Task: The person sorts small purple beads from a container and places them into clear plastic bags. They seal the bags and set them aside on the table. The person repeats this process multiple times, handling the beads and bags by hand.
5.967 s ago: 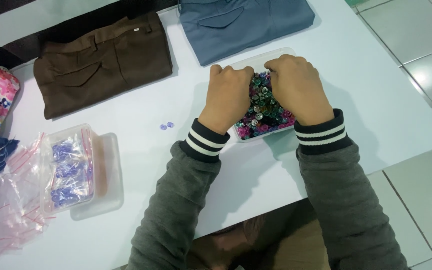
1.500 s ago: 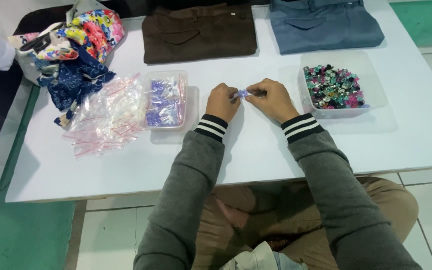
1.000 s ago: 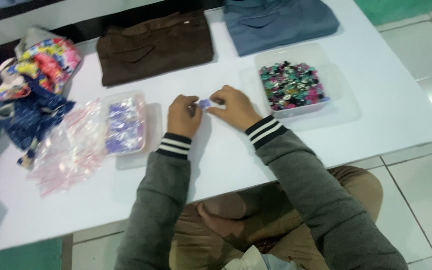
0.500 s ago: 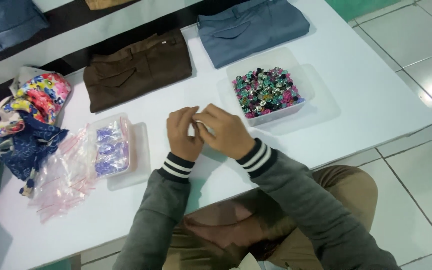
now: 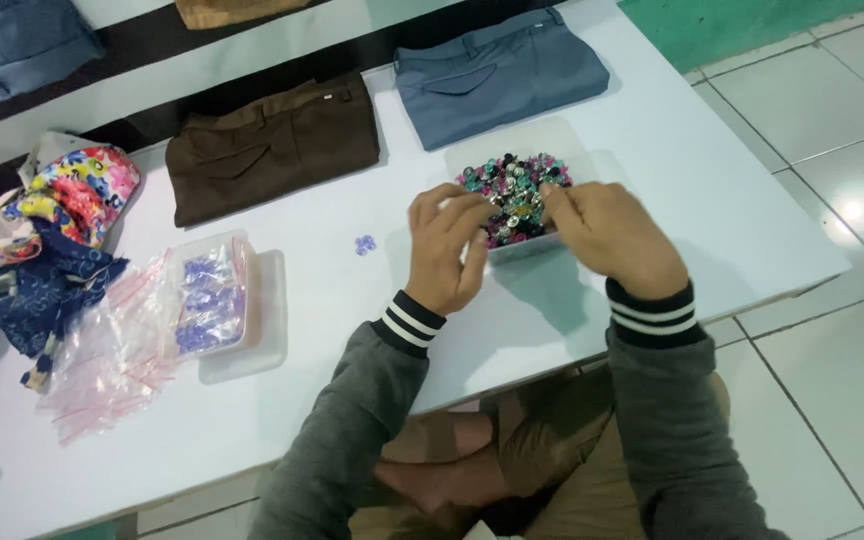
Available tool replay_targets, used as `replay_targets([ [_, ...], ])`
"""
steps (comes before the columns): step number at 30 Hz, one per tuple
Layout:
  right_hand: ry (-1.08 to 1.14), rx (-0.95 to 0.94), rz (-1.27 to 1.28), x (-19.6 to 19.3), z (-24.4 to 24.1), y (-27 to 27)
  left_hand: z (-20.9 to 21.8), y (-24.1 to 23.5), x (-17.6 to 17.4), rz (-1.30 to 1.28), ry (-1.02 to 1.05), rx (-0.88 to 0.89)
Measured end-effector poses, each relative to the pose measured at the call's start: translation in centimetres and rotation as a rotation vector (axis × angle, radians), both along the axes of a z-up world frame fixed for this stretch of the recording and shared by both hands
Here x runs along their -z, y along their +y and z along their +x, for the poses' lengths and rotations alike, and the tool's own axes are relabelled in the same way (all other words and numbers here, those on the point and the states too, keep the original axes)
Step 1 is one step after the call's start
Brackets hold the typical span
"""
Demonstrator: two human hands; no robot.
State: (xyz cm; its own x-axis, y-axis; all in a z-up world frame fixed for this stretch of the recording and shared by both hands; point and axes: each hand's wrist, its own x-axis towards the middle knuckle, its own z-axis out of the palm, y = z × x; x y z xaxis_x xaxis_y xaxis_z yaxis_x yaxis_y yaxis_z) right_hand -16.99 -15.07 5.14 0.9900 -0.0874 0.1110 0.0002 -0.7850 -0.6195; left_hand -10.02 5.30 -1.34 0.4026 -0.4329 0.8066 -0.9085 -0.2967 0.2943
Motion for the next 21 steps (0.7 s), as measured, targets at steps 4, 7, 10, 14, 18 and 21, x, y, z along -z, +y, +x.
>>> replay_targets([
  [4, -0.012, -0.047, 0.042, 1.6, 0.8, 0.2, 0.8, -2.0, -1.2, 0.089, 0.009, 0.098],
  [7, 0.081, -0.021, 0.058, 2.5, 1.6, -0.3, 1.3, -3.0, -0.7, 0.278, 0.037, 0.115],
  [10, 0.069, -0.024, 0.067, 3.1, 2.1, -0.7, 2.3, -3.8, 0.3, 0.416, -0.009, 0.070],
  [14, 0.055, -0.074, 0.043, 3.0, 2.2, -0.7, 2.6, -3.5, 0.2, 0.547, 0.030, 0.049],
  [18, -0.107, -0.076, 0.035, 2.2, 1.1, -0.2, 3.1, -3.0, 0.4, 0.593, 0.118, 0.006],
  [21, -0.001, -0.102, 0.289, 1.2, 0.9, -1.3, 2.8, -3.0, -0.9, 0.557, 0.151, -0.007],
])
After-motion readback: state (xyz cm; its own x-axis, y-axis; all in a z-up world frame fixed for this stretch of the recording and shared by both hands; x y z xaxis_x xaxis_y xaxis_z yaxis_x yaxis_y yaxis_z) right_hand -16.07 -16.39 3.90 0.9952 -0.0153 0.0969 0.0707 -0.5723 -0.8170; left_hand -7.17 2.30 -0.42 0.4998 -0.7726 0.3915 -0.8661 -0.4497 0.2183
